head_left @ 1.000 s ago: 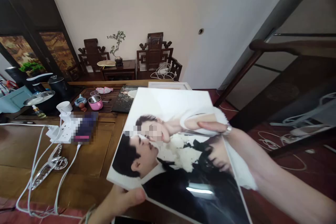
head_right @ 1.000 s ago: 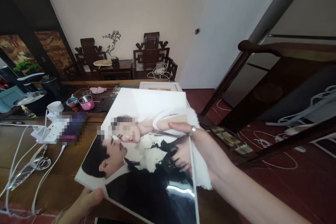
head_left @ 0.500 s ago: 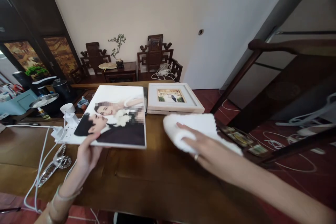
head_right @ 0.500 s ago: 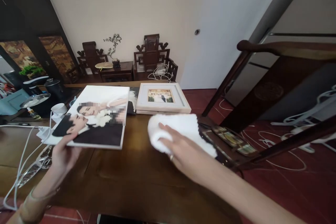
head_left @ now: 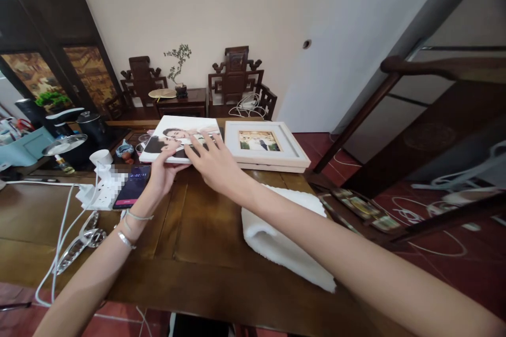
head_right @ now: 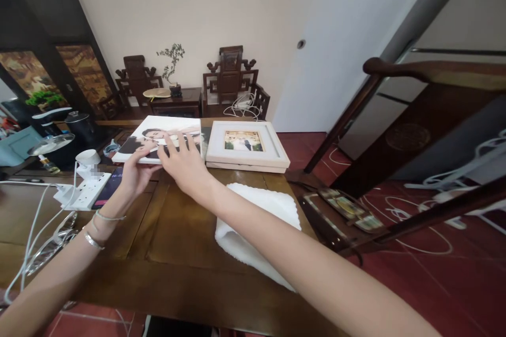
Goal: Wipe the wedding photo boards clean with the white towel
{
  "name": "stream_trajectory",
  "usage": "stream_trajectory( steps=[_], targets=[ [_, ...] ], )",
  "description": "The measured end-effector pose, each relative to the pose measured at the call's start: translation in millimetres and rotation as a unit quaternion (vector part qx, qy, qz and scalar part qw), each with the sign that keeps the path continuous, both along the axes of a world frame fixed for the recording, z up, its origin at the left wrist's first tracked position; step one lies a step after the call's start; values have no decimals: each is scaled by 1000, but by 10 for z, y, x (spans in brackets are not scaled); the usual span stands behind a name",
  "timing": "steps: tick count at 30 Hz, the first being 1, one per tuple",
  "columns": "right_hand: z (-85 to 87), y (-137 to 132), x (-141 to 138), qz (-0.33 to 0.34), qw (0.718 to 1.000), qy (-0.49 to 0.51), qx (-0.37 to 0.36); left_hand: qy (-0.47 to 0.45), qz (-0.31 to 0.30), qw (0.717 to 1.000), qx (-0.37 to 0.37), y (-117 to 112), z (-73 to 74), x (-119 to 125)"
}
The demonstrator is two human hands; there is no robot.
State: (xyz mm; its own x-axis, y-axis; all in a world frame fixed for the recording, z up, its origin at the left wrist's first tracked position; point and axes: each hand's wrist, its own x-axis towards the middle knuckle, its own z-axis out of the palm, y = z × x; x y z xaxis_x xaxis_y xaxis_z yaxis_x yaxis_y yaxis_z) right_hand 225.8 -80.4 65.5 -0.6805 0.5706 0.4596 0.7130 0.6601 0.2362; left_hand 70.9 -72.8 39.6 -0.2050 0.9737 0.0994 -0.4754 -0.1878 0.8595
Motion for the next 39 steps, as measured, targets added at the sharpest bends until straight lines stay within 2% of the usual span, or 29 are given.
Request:
stream_trajectory(
  steps=[3, 6, 9, 11, 12, 15, 16, 20, 23, 26, 29, 32, 35, 39],
  targets=[
    [-80, 180, -29, -32, 999, 4, -2, -5, -8, 1000, -2, 90, 2, 35],
    [-112, 310, 18, -27, 1000, -5, -7, -6, -26, 1000, -5, 127, -3, 9],
    [-111, 390, 78, -22, 1000, -1, -6, 36, -94, 995, -12, 110, -87, -68],
    [-106, 424, 117, -21, 1000, 8, -4, 95, -161, 979, -79, 100, -212, -127],
    [-104, 437, 136, -22, 1000, 14, -3, 102, -170, 972, -129, 106, -290, -150],
    [-100, 455, 186, -21, 999, 30, 5, -11, -139, 954, -266, 198, -532, -169],
    [-98, 454, 198, -19, 999, 33, 8, -22, -127, 952, -277, 252, -598, -154],
    [-81, 427, 224, -11, 999, 47, -3, -50, -51, 962, -265, 506, -756, -7],
    [-76, 411, 235, 3, 998, 65, -24, -70, 12, 966, -250, 645, -797, 120],
    [-88, 417, 260, 10, 996, 81, -30, -85, 51, 963, -251, 690, -806, 161],
    [-98, 431, 299, 14, 995, 93, -26, -96, 69, 958, -261, 635, -782, 96],
    [-89, 440, 326, 24, 995, 100, -14, -107, 66, 953, -275, 486, -732, -8],
    [-73, 440, 322, 27, 995, 96, -6, -118, 57, 947, -293, 240, -690, -66],
    [-110, 458, 282, 9, 998, 68, -7, -129, 61, 942, -305, -228, -671, -30]
  ],
)
